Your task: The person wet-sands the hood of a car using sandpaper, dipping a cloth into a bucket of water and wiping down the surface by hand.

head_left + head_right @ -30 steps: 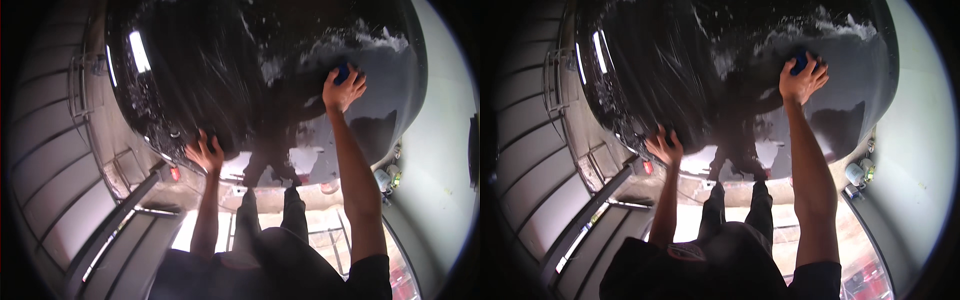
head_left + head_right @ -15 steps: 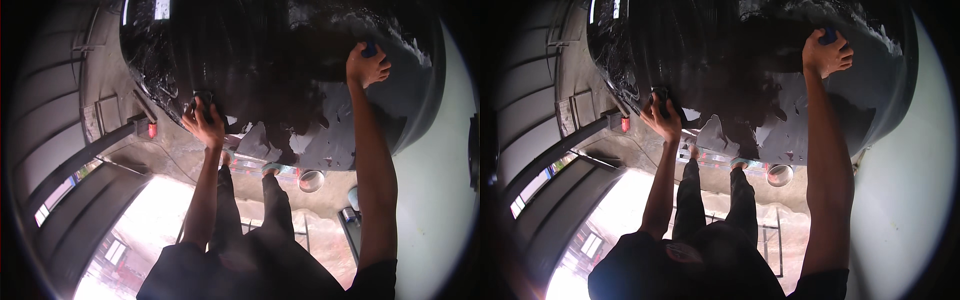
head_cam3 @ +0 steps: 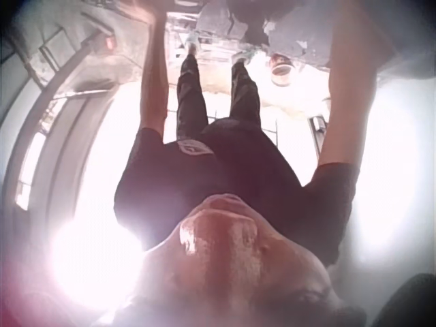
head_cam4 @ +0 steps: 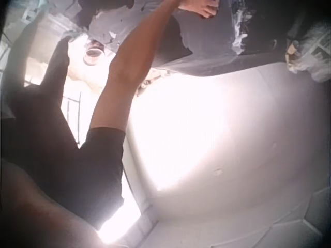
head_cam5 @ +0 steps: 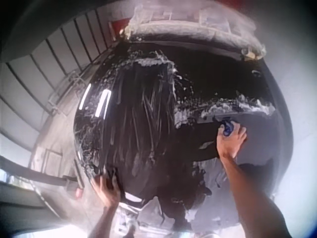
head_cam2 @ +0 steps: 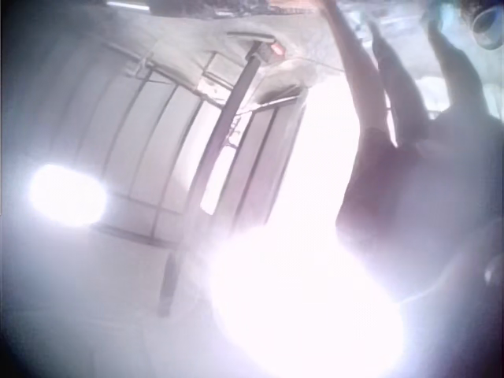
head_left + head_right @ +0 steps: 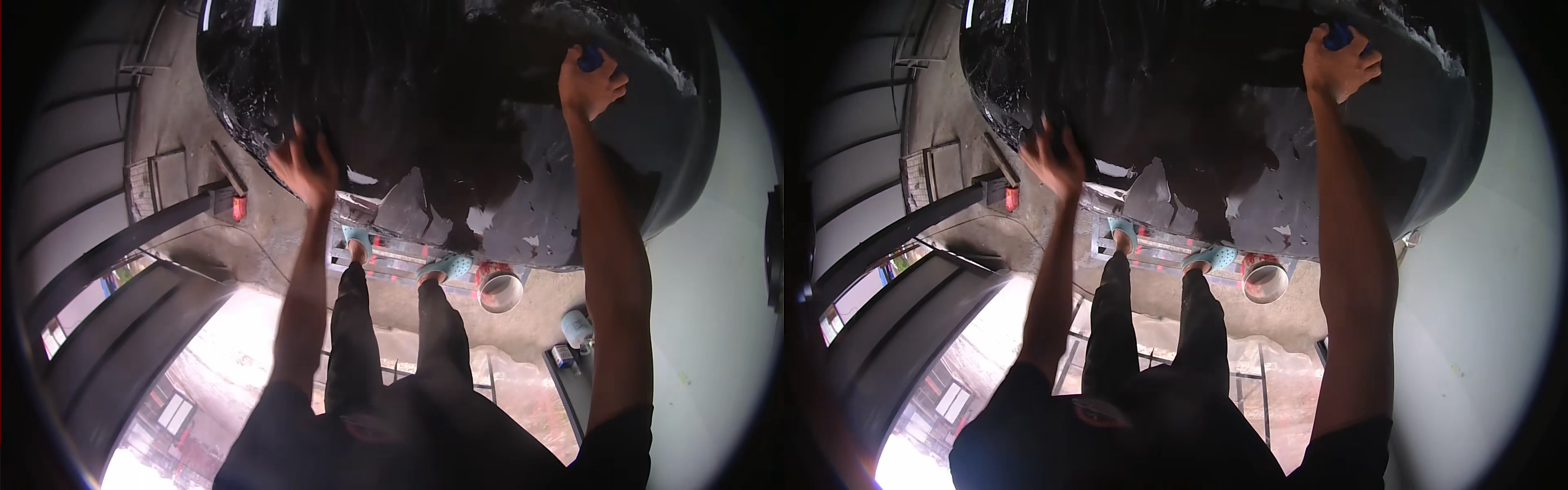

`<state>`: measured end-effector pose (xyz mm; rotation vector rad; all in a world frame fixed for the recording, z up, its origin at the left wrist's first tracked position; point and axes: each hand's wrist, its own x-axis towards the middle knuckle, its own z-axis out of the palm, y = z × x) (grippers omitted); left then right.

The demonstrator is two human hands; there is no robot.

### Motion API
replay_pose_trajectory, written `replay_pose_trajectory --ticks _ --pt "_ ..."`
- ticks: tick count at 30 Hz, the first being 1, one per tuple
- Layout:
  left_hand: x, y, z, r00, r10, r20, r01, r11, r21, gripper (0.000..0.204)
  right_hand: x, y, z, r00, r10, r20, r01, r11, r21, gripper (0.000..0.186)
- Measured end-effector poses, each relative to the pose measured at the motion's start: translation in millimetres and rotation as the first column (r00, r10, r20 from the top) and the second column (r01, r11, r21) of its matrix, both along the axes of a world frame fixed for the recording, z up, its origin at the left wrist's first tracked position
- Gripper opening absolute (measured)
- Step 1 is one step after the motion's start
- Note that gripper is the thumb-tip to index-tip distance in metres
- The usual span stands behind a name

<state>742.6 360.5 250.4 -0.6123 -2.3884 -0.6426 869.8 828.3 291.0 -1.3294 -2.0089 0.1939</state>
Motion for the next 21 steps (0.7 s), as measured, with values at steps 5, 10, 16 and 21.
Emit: replay_pose_trajectory --ticks 5,10,16,21 --pt "-69 25 14 0.997 0.01 0.082 -0.004 0.996 -0.084 0.048 3 -10 9 1.0 0.007 0.018 -0.007 1.0 -0.014 0.069" --pt "6 -17 -14 0.996 -0.041 0.084 0.034 0.996 0.082 0.055 -2 -13 13 0.997 -0.065 0.043 0.065 0.998 -0.003 0.06" --pt "-111 68 29 0.996 0.067 0.053 -0.059 0.989 -0.132 0.047 -5 -11 10 0.995 -0.082 0.05 0.079 0.995 0.055 0.05" --pt "-42 41 27 0.992 -0.065 0.104 0.068 0.998 -0.018 0.051 -3 -8 8 0.994 -0.099 0.05 0.096 0.994 0.056 0.048"
